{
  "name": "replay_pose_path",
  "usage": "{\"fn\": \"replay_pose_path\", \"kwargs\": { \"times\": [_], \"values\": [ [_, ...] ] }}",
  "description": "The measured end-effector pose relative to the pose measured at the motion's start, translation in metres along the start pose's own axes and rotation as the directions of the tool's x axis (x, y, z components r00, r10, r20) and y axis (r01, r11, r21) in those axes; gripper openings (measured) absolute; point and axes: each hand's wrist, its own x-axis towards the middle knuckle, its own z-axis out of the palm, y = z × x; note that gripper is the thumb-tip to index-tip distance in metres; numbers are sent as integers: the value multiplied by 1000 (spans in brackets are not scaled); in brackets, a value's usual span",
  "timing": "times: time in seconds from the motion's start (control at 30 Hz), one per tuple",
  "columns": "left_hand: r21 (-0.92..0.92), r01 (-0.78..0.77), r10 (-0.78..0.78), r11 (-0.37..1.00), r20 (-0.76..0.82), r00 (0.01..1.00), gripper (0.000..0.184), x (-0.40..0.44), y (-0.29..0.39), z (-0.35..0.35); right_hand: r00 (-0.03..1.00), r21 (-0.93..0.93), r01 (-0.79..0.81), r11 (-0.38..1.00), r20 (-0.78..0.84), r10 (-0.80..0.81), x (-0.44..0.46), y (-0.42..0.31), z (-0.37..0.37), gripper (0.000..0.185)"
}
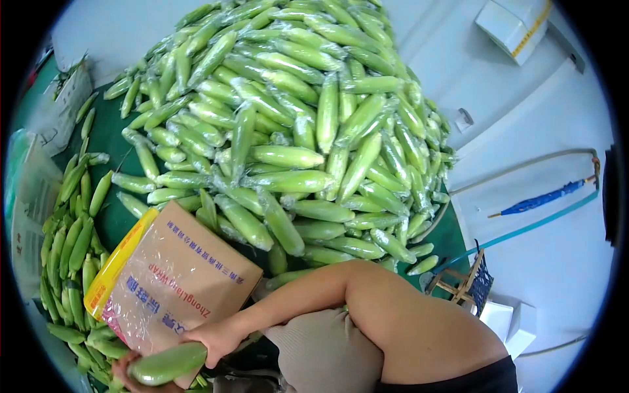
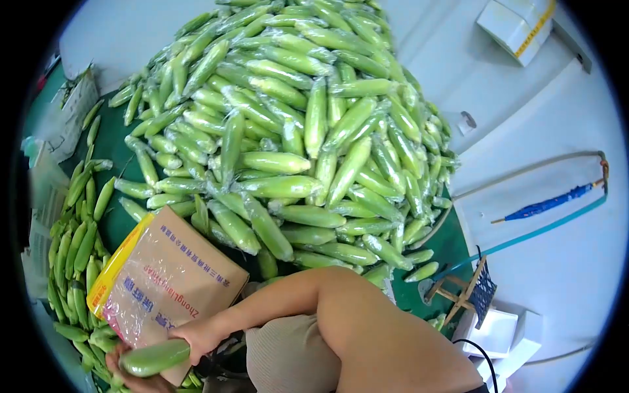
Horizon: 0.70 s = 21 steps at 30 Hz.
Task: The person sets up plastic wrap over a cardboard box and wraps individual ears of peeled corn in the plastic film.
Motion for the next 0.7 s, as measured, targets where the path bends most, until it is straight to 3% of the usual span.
{"fn": "replay_pose_path", "kwargs": {
  "times": [0.07, 0.1, 0.13, 0.17, 0.2, 0.23, 0.27, 0.3, 0.33, 0.37, 0.4, 0.43, 0.47, 0.5, 0.53, 0.57, 0.6, 0.63, 0.67, 0.7],
  "values": [
    [-45, 288, -286, 957, 51, 957, 52, -20, -45, -1, 999, 188, 45, 981, 3, -46, 6, 17, 16, 83],
    [-57, 424, -419, 904, 75, 905, 62, -33, -64, -5, 947, 149, 290, 945, -188, -261, -11, 16, 25, 77],
    [338, 333, -376, 880, 69, 924, 57, -22, -71, -21, 996, 388, -92, 917, 21, 91, -24, 14, 10, 62],
    [753, 174, -332, 635, 62, 941, 54, -12, -77, -35, 876, 503, -480, 719, 226, 427, -39, 10, -4, 46],
    [951, 37, -287, 307, 55, 956, 51, -3, -84, -48, 846, 524, -494, 694, 105, 523, -50, 5, -37, 46],
    [529, 92, -155, 844, 76, 985, 39, 7, -66, -25, 885, 462, -324, 826, -160, 437, -59, -10, -74, 45],
    [450, -36, 17, 892, 48, 999, 36, 18, -66, -65, 873, 360, -178, 916, -371, 316, -67, -21, -114, 45],
    [674, -41, 185, 738, -143, 972, 42, 31, -65, -117, 818, 266, -47, 963, -544, 190, -80, -30, -157, 44],
    [839, 15, 360, 543, -249, 899, 49, 43, -63, -162, 729, 118, 55, 991, -683, 41, -101, -44, -207, 44],
    [989, 78, 332, 123, -116, 936, 59, 48, -58, -209, 540, -117, 154, 981, -821, -183, -126, -71, -252, 44],
    [940, 93, 224, -329, -18, 975, 70, 44, -47, -256, 311, -264, 212, 941, -895, -321, -150, -104, -297, 44],
    [969, 212, -180, -128, -233, 956, 91, 55, -50, -283, 102, -387, 231, 893, -903, -418, -177, -135, -330, 45],
    [960, 205, -219, -188, -245, 945, 96, 54, -44, -272, -60, -470, 243, 848, -880, -471, -197, -158, -354, 45],
    [952, 183, -261, -243, -246, 934, 100, 52, -33, -249, -245, -366, 557, 746, -930, -273, -180, -183, -357, 45],
    [945, 146, -314, -293, -239, 919, 104, 50, -34, -230, -157, -404, 518, 754, -911, -380, -189, -163, -381, 40],
    [929, 4, -324, -369, -133, 937, 112, 46, -44, -249, 22, -460, 323, 827, -870, -492, -172, -130, -366, 38],
    [935, -15, -324, -354, -108, 940, 118, 45, -42, -246, 210, -574, 117, 811, -783, -585, -153, -97, -349, 35],
    [945, -35, -330, -326, -79, 941, 114, 48, -34, -245, 379, -704, -22, 710, -663, -646, -134, -65, -332, 33],
    [981, -39, -257, -192, -12, 966, 97, 49, -31, -249, 663, -624, -241, 743, -665, -344, -99, -56, -279, 45],
    [978, 164, -234, -132, -191, 953, 79, 48, -34, -270, 772, -487, -249, 837, -622, -132, -67, -41, -226, 52]
  ]
}}
